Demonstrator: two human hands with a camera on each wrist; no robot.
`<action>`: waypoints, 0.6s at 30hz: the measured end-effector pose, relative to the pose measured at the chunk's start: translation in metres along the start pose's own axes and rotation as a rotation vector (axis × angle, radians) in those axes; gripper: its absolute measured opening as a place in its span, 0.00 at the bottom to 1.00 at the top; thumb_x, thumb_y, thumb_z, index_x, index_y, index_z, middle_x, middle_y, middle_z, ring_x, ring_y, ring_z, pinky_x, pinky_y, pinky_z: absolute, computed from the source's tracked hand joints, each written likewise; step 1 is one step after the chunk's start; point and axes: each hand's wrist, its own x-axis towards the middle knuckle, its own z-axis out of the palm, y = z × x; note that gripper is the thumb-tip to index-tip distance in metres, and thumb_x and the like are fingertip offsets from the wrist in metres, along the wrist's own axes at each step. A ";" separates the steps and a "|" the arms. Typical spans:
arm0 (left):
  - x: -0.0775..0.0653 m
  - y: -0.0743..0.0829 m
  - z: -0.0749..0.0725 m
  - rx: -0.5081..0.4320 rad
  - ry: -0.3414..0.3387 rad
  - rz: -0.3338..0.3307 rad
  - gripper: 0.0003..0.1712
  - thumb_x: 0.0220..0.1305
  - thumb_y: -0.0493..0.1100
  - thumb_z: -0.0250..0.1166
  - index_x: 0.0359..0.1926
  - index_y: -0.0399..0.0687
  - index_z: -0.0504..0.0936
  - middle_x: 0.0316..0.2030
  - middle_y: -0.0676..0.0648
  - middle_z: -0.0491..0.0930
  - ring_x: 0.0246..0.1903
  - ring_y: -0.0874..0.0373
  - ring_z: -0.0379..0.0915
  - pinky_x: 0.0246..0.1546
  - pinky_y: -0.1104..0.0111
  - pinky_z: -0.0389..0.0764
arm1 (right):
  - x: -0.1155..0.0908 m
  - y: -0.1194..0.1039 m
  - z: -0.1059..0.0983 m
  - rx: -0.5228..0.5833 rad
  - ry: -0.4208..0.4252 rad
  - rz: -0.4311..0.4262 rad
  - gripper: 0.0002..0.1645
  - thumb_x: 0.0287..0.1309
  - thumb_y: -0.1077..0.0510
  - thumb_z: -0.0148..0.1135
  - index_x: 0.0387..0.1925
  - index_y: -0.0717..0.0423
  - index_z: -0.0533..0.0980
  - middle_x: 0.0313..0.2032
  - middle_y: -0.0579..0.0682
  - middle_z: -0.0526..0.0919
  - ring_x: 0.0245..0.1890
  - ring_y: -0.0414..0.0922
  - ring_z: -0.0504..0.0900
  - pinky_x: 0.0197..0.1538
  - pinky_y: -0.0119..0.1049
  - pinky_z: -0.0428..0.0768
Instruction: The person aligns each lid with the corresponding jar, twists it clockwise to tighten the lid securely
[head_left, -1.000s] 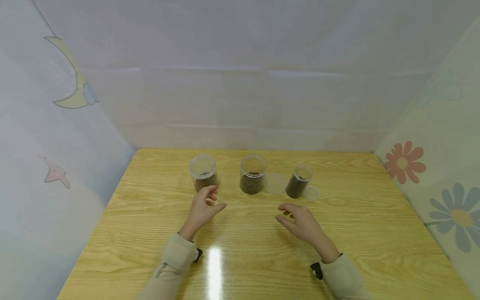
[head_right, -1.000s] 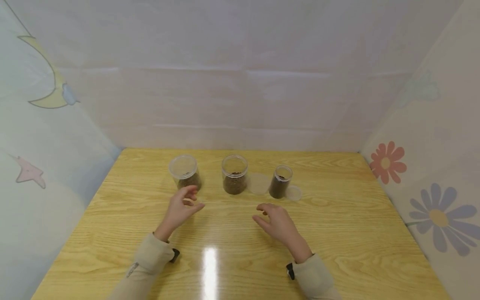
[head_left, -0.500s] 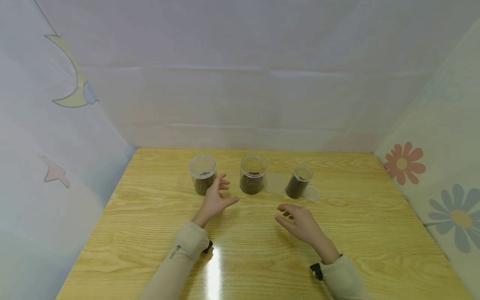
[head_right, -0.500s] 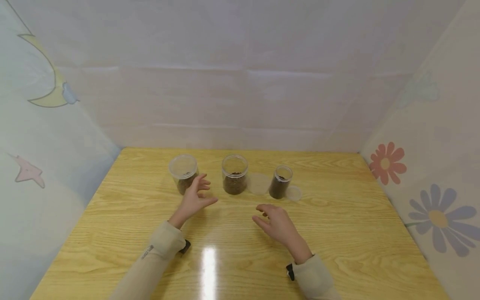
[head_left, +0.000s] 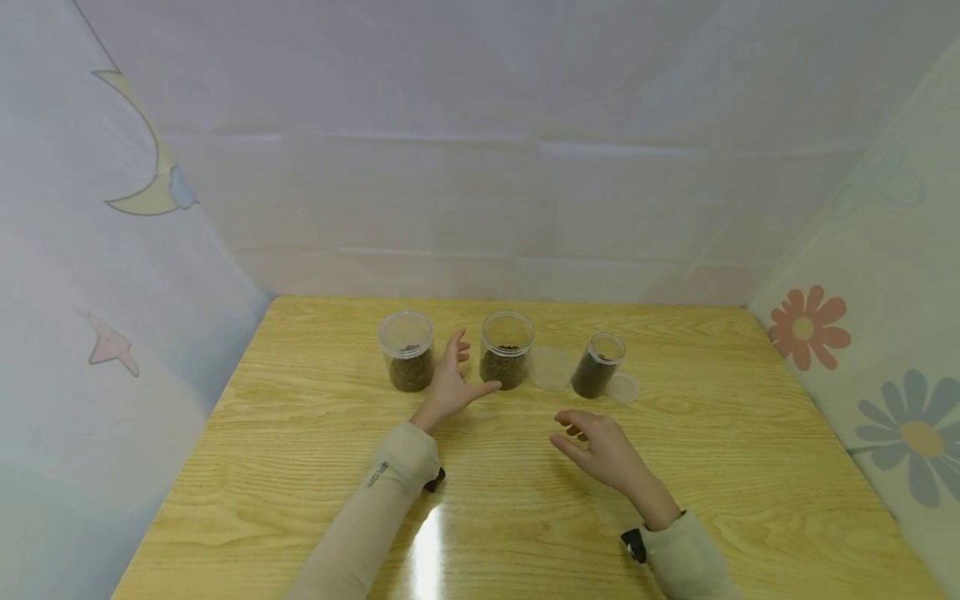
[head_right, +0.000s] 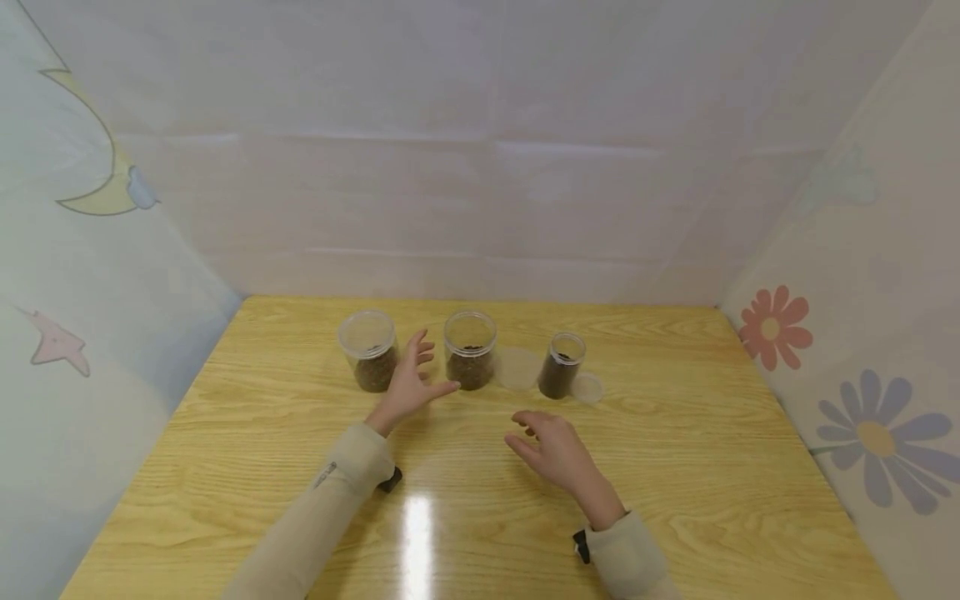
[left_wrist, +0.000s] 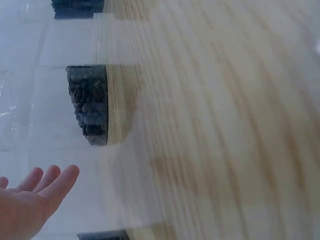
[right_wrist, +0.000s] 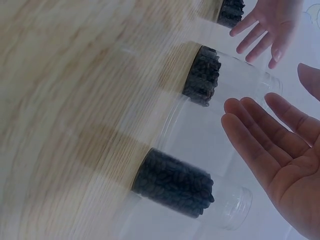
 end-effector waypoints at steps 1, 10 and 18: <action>0.002 0.000 0.001 0.003 0.003 -0.006 0.60 0.45 0.49 0.73 0.70 0.51 0.41 0.63 0.35 0.54 0.60 0.41 0.55 0.54 0.48 0.65 | 0.000 0.000 0.000 0.001 -0.003 0.003 0.17 0.58 0.55 0.60 0.44 0.64 0.76 0.40 0.60 0.80 0.35 0.52 0.81 0.35 0.43 0.80; 0.016 -0.002 0.012 -0.003 0.028 -0.041 0.63 0.43 0.52 0.74 0.71 0.52 0.40 0.66 0.37 0.51 0.63 0.43 0.51 0.57 0.48 0.61 | 0.000 0.001 0.000 0.003 -0.009 0.007 0.18 0.57 0.55 0.60 0.45 0.64 0.76 0.40 0.60 0.81 0.35 0.52 0.81 0.35 0.43 0.80; 0.026 -0.002 0.022 0.003 0.016 -0.031 0.64 0.42 0.53 0.74 0.71 0.53 0.41 0.66 0.42 0.51 0.64 0.46 0.49 0.58 0.48 0.59 | -0.001 0.004 0.000 -0.003 -0.015 0.009 0.18 0.57 0.55 0.60 0.45 0.64 0.76 0.41 0.59 0.81 0.35 0.51 0.81 0.35 0.42 0.80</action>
